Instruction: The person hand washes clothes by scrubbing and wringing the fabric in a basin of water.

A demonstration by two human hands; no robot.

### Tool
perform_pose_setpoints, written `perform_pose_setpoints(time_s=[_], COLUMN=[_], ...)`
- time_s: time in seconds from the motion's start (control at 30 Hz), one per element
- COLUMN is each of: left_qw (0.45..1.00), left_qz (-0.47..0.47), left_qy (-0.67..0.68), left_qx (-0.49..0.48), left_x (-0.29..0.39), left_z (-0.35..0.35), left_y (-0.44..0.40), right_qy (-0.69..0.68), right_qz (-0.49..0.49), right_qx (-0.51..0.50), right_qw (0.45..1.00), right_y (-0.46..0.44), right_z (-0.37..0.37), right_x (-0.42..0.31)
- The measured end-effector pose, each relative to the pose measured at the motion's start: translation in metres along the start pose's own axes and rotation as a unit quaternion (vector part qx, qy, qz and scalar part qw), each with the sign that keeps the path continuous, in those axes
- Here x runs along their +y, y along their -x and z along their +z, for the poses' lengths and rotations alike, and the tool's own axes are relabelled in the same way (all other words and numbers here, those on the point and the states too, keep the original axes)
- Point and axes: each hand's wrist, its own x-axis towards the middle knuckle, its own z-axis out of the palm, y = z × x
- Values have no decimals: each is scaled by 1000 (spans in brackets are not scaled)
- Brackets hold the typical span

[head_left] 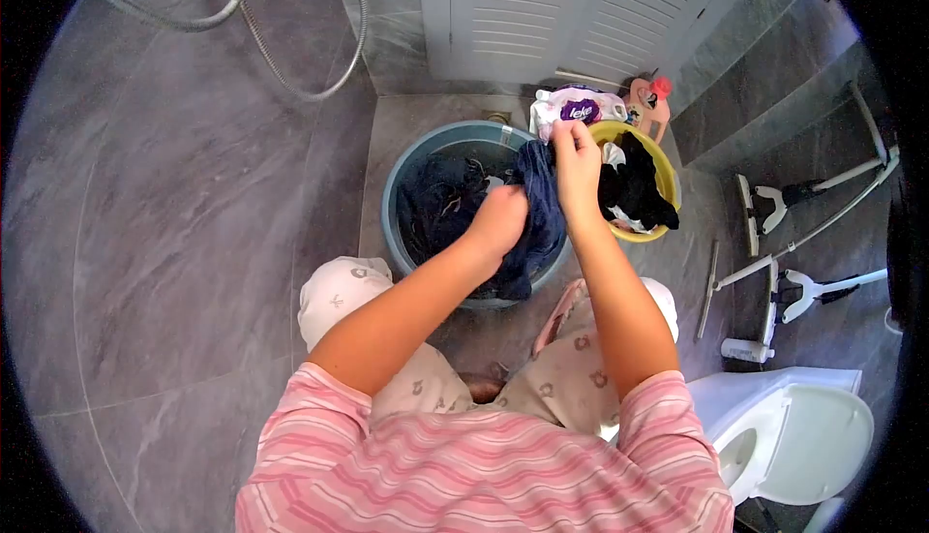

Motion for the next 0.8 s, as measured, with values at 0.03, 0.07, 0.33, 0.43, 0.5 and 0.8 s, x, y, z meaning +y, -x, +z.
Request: perform_pose_setpoints(time_s=[0.03,0.07,0.33,0.43,0.5,0.8], left_qw=[999,998,993,999,996,982], left_qz=[-3,-4,-10,-21,43,-54], left_qy=[34,61,116,-1,-17,167], left_qx=[5,14,4,-42,-72,-76], left_x=[15,8,7,19,16,8], left_z=[8,-5,-61,-14,0,-73], left_y=[13,-1,-38,9,22,-45], right_qy=[-39,35,55,21,-34,131], right_qz=[33,-17,-133,-34,42,-182], right_qx=[1,-3,-159,1,9,-202], right_qw=[999,999,977,999,999,953], right_y=[-4,8,70,15,-9,85], right_z=[0,7,36,13,1,42], right_x=[2,6,-49,-23,15,-57])
